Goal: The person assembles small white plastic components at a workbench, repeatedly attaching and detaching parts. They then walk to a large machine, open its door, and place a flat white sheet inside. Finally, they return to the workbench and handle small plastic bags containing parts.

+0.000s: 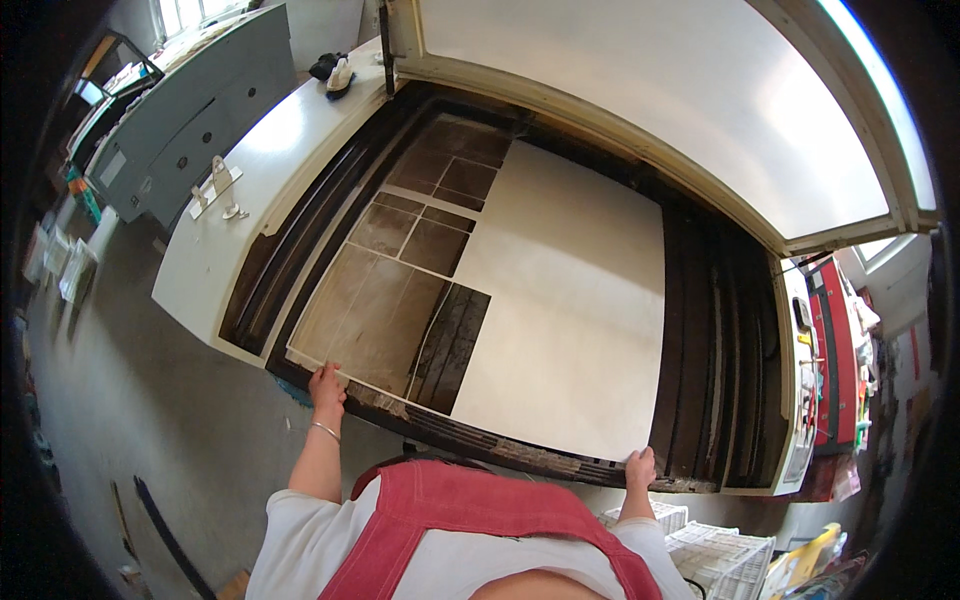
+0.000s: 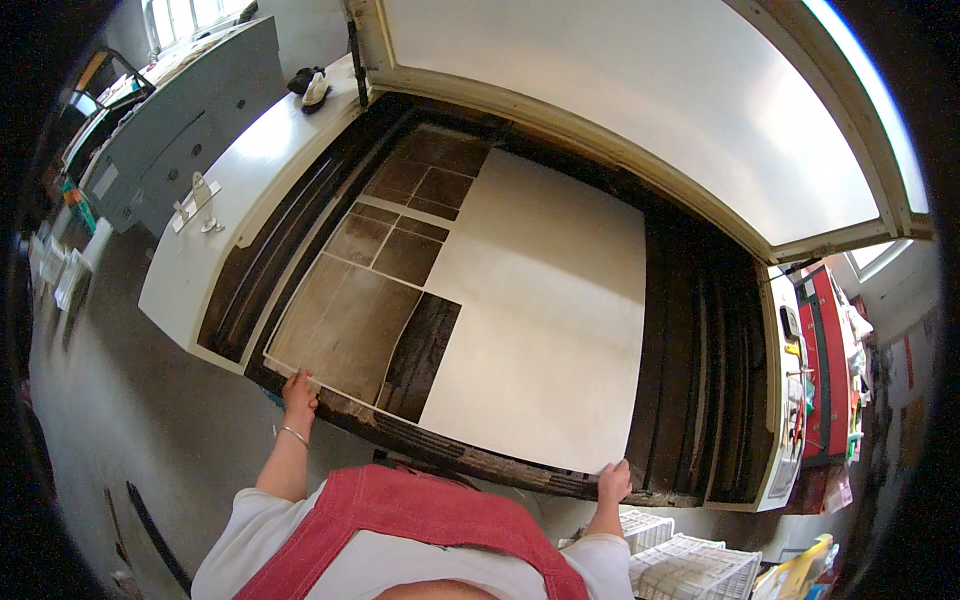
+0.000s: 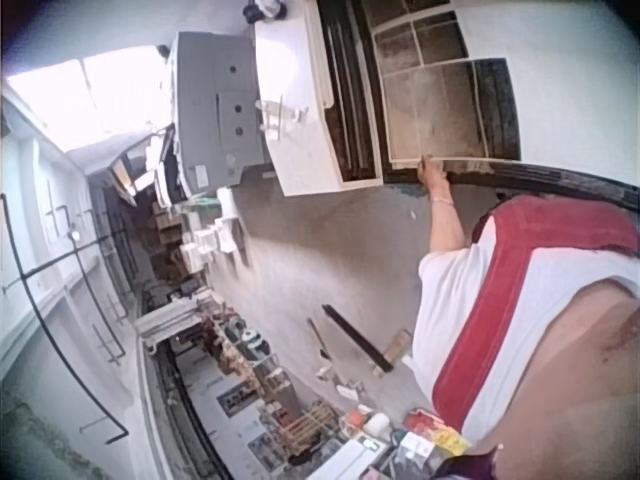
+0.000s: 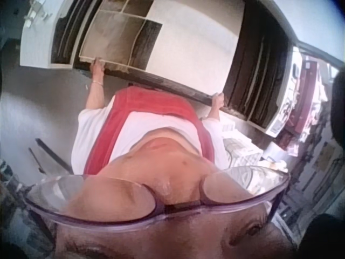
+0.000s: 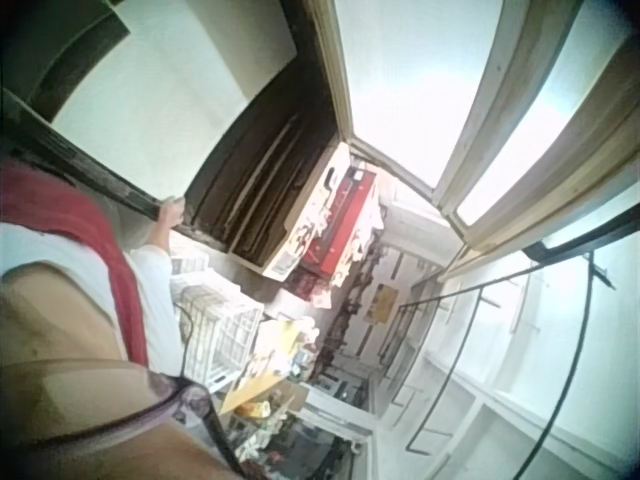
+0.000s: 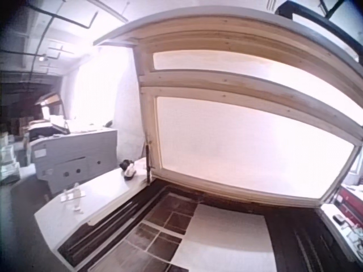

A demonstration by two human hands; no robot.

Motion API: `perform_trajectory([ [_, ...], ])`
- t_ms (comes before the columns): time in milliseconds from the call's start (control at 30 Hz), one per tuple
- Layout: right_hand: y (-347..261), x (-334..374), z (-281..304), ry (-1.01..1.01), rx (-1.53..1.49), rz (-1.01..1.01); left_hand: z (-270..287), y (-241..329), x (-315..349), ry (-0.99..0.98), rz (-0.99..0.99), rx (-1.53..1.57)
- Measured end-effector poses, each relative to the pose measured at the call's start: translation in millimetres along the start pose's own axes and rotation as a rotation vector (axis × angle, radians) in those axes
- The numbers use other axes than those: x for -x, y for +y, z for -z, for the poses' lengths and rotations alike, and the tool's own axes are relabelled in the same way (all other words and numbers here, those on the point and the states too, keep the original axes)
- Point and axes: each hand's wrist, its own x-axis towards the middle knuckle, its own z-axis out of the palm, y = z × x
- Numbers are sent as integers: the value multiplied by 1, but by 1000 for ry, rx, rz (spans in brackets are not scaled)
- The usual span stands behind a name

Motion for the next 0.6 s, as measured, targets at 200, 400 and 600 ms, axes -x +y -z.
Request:
perform_trajectory([
  [200, 0, -5, 5, -52, -31, -39, -5, 3, 5, -7, 30, -15],
  [400, 5, -2, -5, 16, -65, -2, 1, -4, -9, -36, -23, 15],
  [600, 2, -4, -5, 92, -96, 83, 7, -5, -9, 50, -44, -47],
])
